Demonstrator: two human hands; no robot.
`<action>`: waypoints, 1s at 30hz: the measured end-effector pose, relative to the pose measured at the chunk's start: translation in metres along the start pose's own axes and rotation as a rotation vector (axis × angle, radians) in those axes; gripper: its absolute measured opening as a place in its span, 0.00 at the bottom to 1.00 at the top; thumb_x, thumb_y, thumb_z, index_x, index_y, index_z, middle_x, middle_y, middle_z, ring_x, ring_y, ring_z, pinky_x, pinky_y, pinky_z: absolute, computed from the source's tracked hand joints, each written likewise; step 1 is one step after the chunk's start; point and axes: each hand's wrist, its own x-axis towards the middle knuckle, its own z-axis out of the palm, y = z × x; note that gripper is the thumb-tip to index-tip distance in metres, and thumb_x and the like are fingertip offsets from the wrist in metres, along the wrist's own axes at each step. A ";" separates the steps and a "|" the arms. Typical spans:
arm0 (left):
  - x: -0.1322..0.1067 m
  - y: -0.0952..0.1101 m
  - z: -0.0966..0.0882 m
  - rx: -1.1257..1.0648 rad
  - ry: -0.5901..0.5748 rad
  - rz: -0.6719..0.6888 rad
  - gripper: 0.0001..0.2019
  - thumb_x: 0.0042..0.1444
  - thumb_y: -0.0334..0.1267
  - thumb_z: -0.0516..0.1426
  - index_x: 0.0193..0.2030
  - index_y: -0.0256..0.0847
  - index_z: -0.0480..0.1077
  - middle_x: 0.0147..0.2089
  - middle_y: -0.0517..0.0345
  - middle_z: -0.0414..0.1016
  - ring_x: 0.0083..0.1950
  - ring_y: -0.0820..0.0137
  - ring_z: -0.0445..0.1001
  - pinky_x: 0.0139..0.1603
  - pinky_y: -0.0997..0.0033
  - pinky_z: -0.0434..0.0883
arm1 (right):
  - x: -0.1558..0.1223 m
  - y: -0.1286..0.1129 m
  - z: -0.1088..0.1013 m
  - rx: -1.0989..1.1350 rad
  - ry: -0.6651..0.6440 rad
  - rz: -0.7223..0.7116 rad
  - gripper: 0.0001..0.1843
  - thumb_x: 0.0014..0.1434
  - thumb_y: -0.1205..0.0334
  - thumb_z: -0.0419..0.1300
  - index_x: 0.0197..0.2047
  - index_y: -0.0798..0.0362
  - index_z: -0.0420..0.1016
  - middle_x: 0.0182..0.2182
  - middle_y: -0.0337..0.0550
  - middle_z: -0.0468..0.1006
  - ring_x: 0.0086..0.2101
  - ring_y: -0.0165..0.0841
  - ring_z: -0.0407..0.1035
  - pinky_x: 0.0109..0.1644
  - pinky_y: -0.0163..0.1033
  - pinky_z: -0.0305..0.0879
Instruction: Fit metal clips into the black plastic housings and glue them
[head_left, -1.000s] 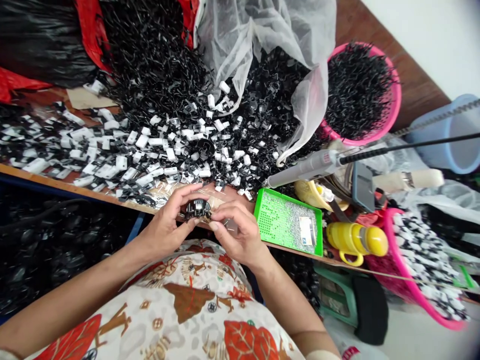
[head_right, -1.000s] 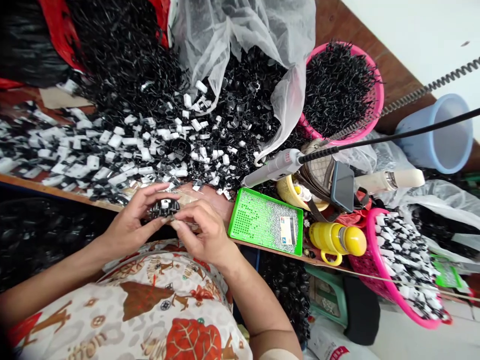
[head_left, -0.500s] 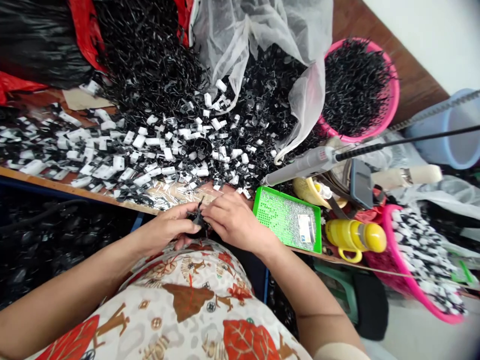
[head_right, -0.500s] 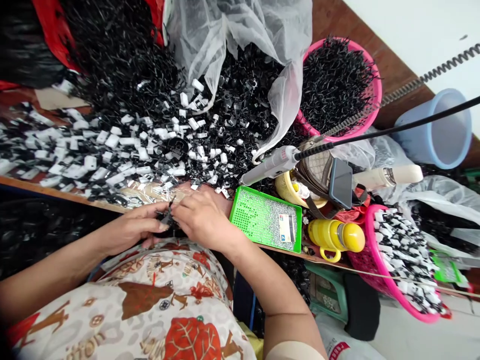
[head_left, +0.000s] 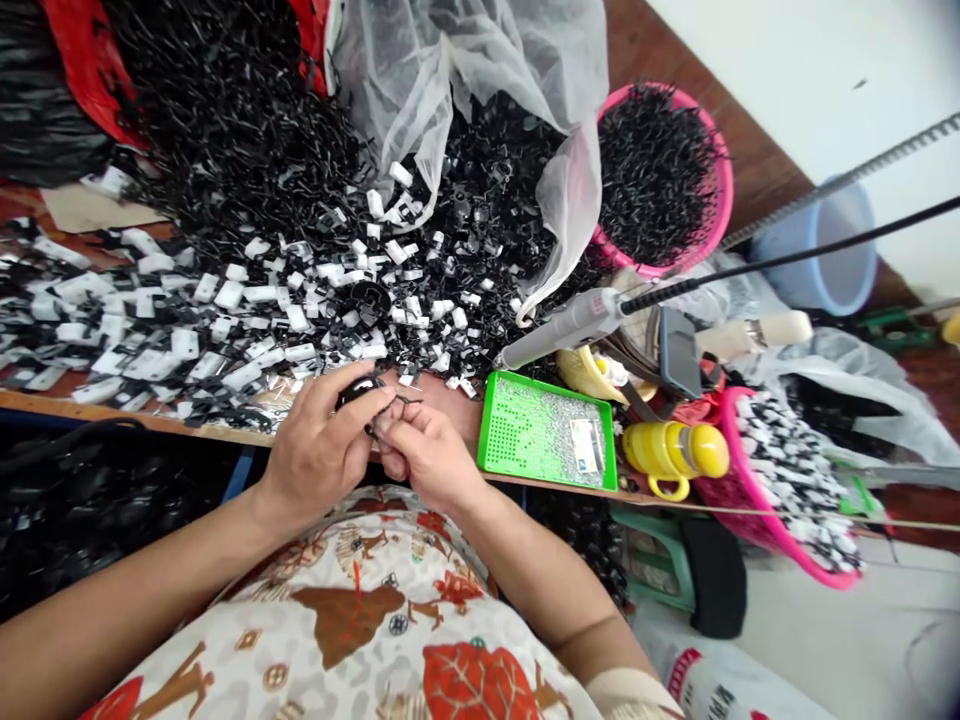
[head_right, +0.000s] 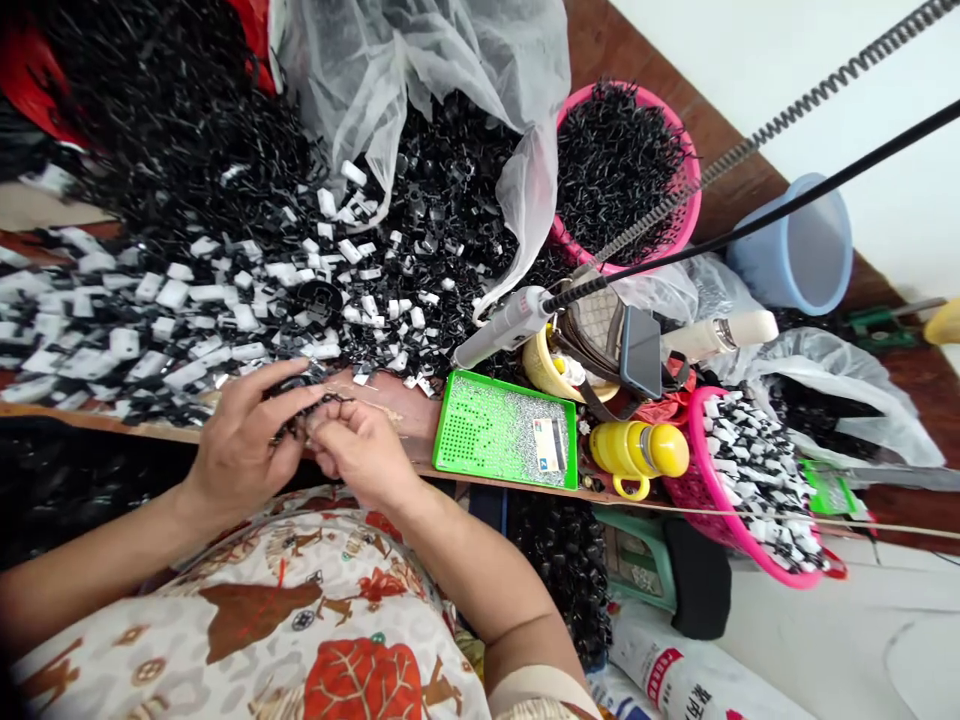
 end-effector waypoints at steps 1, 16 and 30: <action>0.005 -0.002 -0.001 -0.063 -0.009 -0.051 0.19 0.54 0.34 0.62 0.54 0.50 0.75 0.62 0.51 0.74 0.63 0.52 0.72 0.68 0.48 0.66 | -0.005 -0.005 -0.008 0.014 -0.006 -0.001 0.13 0.64 0.49 0.59 0.36 0.50 0.71 0.21 0.30 0.65 0.18 0.24 0.56 0.20 0.32 0.54; 0.013 0.001 0.006 -0.739 -0.114 -0.786 0.26 0.47 0.47 0.70 0.48 0.43 0.66 0.35 0.63 0.75 0.27 0.70 0.76 0.27 0.70 0.77 | 0.022 -0.024 -0.113 -0.475 0.738 -0.516 0.23 0.58 0.48 0.67 0.51 0.49 0.69 0.44 0.49 0.79 0.44 0.40 0.75 0.56 0.53 0.72; 0.014 0.003 0.009 -0.821 -0.115 -0.876 0.25 0.45 0.46 0.70 0.44 0.42 0.65 0.34 0.63 0.75 0.25 0.72 0.76 0.21 0.75 0.72 | 0.044 0.009 -0.035 -0.160 0.676 -0.396 0.31 0.61 0.52 0.62 0.65 0.47 0.59 0.24 0.30 0.70 0.22 0.29 0.69 0.33 0.39 0.71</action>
